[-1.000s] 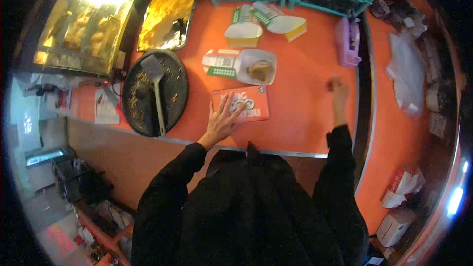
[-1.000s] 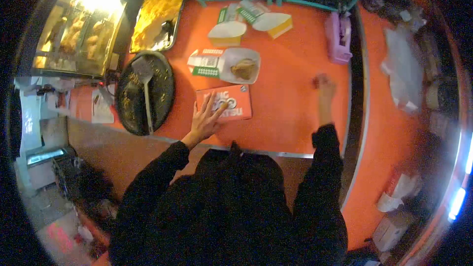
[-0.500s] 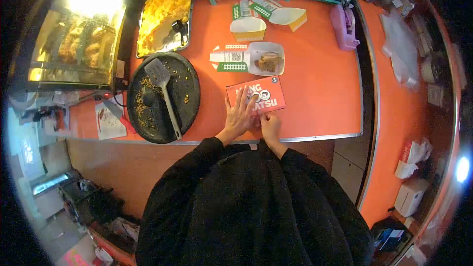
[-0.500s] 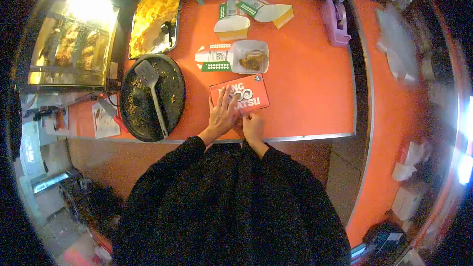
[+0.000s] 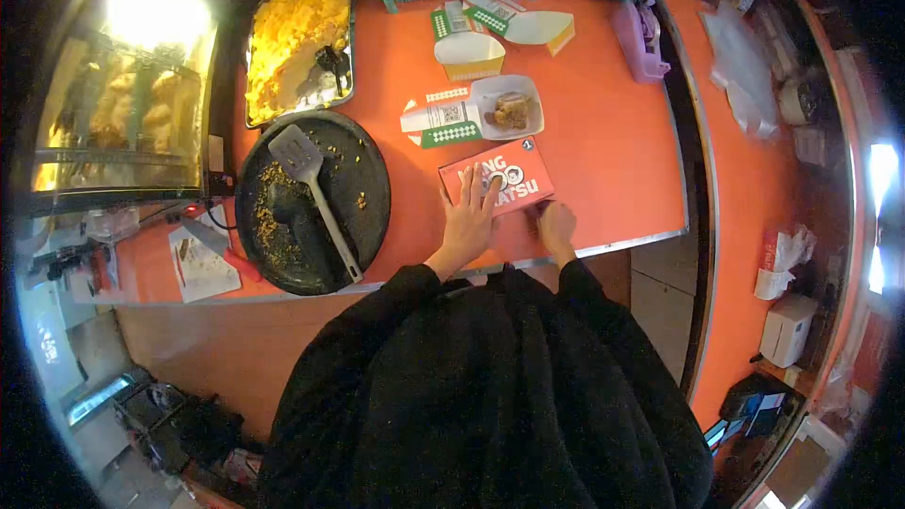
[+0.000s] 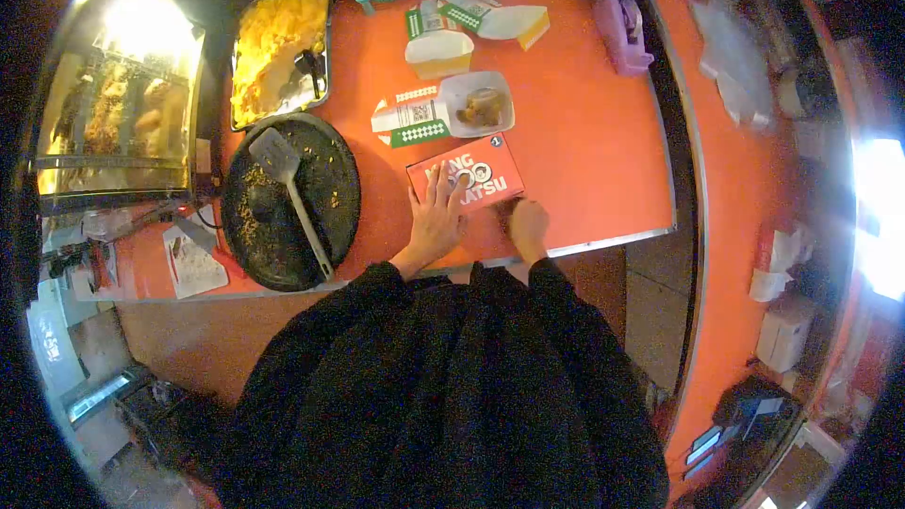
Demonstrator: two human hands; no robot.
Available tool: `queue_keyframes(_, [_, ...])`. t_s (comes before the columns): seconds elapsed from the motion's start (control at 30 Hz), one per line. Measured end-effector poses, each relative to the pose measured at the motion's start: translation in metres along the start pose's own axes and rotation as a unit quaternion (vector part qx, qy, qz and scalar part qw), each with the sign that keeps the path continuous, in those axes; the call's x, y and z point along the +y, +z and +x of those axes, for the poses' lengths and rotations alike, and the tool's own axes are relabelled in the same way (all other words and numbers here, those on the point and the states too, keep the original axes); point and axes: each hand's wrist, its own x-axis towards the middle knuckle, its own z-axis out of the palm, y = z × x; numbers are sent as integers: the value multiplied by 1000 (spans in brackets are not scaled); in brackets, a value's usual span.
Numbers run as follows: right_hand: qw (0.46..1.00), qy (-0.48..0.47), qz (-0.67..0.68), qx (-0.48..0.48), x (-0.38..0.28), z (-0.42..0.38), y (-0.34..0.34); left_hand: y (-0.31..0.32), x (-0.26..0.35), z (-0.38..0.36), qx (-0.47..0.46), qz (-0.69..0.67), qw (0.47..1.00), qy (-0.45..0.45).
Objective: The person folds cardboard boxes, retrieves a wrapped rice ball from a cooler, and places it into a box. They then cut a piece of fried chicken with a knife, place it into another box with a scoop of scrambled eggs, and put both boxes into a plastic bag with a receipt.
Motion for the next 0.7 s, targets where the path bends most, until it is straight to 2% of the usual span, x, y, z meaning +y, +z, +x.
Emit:
queue_keyframes(0.03, [1000,-7,-15,-6,23,11,11,-4,-1,0,16,-53,998,-25])
queue_keyframes(0.1, [995,10,-45,-94,57,43,-11,-14,-8,-1,53,-157,983,-76])
queue_keyframes(0.13, [982,35,-60,-175,61,61,-42,-7,-19,8,118,-217,954,-169])
queue_keyframes(0.17, [996,20,-8,-90,49,77,-66,8,-35,20,177,-275,909,-259])
queue_keyframes(0.2, [999,4,44,-6,35,97,-81,16,-50,34,234,-328,847,-347])
queue_keyframes(0.23, [996,-55,69,26,19,120,-82,10,-66,54,202,-509,709,-444])
queue_keyframes(0.27, [987,-115,94,59,0,145,-82,3,-82,74,160,-661,527,-510])
queue_keyframes(0.33, [953,-165,255,12,-24,187,-34,33,-116,94,147,-702,511,-474])
queue_keyframes(0.37, [960,-148,235,-22,-37,198,-31,34,-122,99,140,-720,504,-455])
queue_keyframes(0.43, [970,-114,194,-90,-58,213,-27,26,-121,102,203,-712,484,-467])
queue_keyframes(0.5, [965,-149,192,-94,-70,213,-43,2,-115,96,257,-717,470,-447])
queue_keyframes(0.53, [963,-164,191,-99,-75,206,-55,-14,-113,93,267,-705,485,-443])
queue_keyframes(0.63, [939,-120,253,-201,-76,165,-96,-53,-105,77,270,-682,528,-427])
queue_keyframes(0.7, [933,-136,290,-165,-78,110,-121,-71,-96,72,255,-655,577,-416])
